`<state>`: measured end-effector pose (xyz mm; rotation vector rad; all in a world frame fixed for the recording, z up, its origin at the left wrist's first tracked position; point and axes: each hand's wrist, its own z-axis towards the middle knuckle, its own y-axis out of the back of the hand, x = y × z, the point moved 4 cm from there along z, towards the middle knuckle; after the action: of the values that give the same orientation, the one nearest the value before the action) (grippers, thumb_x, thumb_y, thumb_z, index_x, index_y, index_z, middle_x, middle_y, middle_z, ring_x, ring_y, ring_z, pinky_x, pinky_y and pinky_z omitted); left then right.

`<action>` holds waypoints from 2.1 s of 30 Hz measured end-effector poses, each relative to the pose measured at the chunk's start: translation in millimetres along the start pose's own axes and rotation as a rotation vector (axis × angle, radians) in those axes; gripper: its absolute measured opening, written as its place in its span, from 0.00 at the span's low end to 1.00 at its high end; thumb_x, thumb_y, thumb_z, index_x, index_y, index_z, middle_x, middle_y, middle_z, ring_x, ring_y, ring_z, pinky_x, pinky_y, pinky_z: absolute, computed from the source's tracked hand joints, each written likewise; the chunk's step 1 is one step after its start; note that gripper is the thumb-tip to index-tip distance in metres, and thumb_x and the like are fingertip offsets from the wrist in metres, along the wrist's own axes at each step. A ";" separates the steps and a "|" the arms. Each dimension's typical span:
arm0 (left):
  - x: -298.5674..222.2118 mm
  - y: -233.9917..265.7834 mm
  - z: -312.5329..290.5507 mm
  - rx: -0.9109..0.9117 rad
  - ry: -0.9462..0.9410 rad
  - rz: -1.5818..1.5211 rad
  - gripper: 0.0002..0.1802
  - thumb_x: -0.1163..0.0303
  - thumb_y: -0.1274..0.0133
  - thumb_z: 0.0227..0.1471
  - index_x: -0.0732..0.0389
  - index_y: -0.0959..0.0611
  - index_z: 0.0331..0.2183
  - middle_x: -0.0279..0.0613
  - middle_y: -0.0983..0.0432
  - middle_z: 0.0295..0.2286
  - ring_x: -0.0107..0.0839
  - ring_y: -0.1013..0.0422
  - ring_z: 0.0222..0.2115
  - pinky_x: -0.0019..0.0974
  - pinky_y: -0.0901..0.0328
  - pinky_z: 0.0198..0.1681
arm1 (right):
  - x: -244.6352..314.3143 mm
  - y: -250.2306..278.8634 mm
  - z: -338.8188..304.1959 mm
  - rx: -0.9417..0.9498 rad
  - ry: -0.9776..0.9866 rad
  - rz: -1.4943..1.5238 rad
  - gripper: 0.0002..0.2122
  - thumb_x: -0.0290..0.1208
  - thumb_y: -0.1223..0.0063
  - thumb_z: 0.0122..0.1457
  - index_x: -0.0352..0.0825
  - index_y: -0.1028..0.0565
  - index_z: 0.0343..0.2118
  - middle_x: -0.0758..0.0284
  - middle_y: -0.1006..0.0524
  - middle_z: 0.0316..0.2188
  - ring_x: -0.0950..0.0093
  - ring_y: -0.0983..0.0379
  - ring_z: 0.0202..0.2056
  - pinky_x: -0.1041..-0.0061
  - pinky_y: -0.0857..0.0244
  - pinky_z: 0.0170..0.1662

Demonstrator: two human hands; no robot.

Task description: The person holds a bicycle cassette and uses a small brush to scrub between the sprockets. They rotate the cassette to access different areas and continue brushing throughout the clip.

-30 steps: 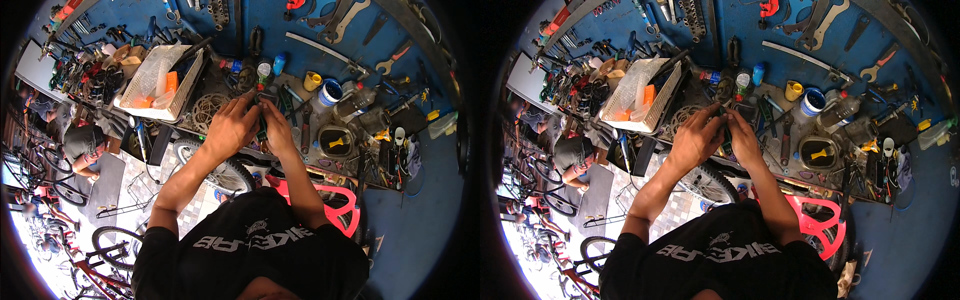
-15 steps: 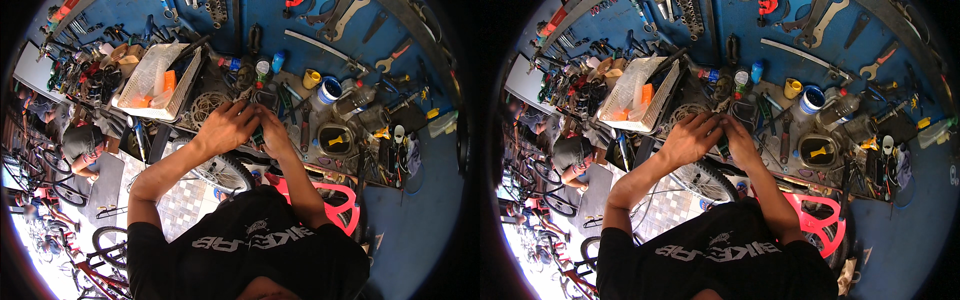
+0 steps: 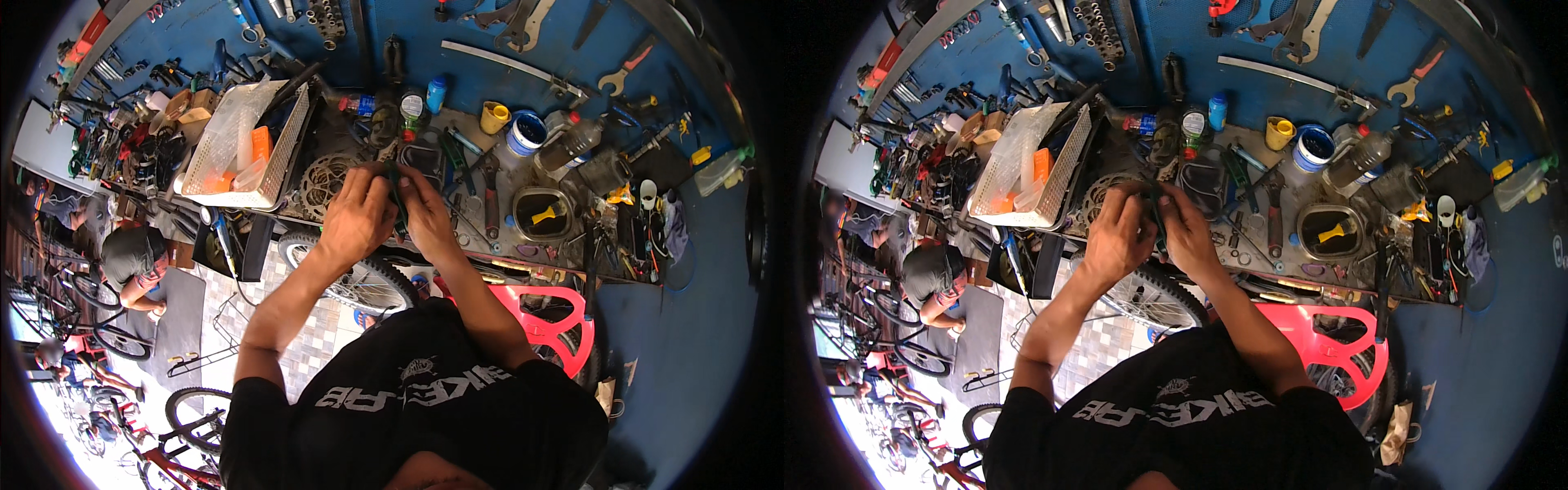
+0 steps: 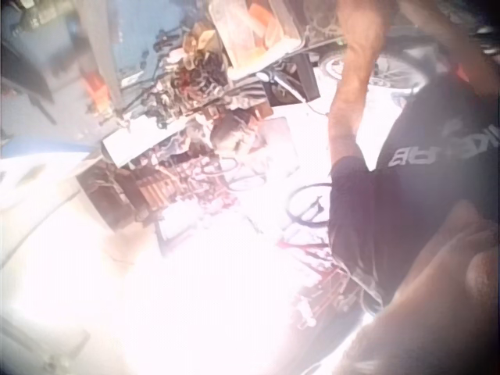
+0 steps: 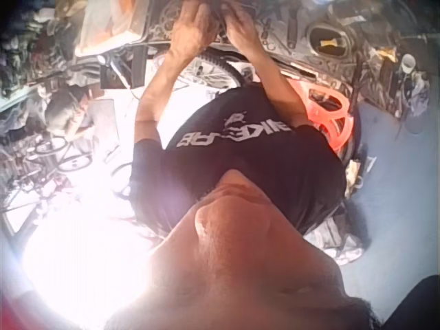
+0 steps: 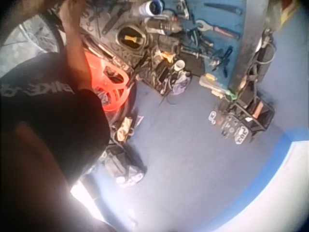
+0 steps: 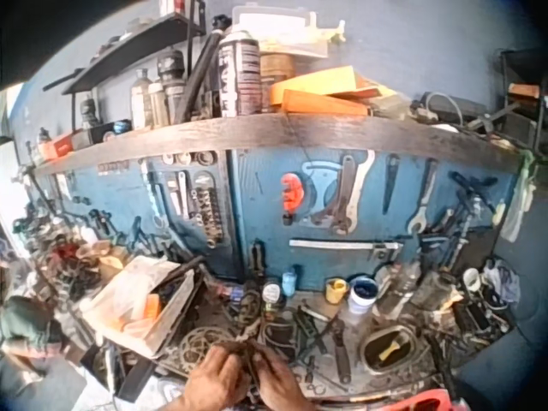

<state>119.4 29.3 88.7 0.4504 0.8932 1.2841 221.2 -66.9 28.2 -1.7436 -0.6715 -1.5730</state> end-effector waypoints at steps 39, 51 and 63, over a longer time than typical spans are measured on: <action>20.2 -44.9 -115.0 0.477 0.661 -0.731 0.12 0.69 0.40 0.54 0.65 0.14 0.38 0.50 0.18 0.27 0.37 0.22 0.28 0.40 0.30 0.35 | -17.5 2.0 -36.6 0.501 0.062 -1.124 0.35 0.50 0.27 0.45 0.30 0.29 0.49 0.50 0.17 0.38 0.52 0.18 0.41 0.54 0.27 0.47; 33.1 -25.2 -139.0 0.335 0.485 -0.414 0.09 0.72 0.40 0.53 0.63 0.15 0.38 0.51 0.17 0.32 0.50 0.20 0.34 0.48 0.25 0.37 | -57.1 -15.5 -42.3 0.603 0.088 -1.080 0.31 0.39 0.37 0.52 0.32 0.32 0.58 0.46 0.18 0.37 0.46 0.20 0.41 0.51 0.28 0.48; 169.9 -15.1 -183.1 -0.280 1.110 -0.750 0.17 0.70 0.46 0.63 0.68 0.20 0.51 0.45 0.18 0.40 0.32 0.20 0.36 0.37 0.22 0.37 | -90.2 -60.3 -68.0 0.562 -0.428 -0.253 0.24 0.29 0.47 0.67 0.41 0.33 0.66 0.65 0.24 0.28 0.76 0.26 0.22 0.75 0.32 0.28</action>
<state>-9.6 153.2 -86.3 -0.8637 1.5529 0.8538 120.0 -75.2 -49.9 -1.5995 -1.4368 -1.0092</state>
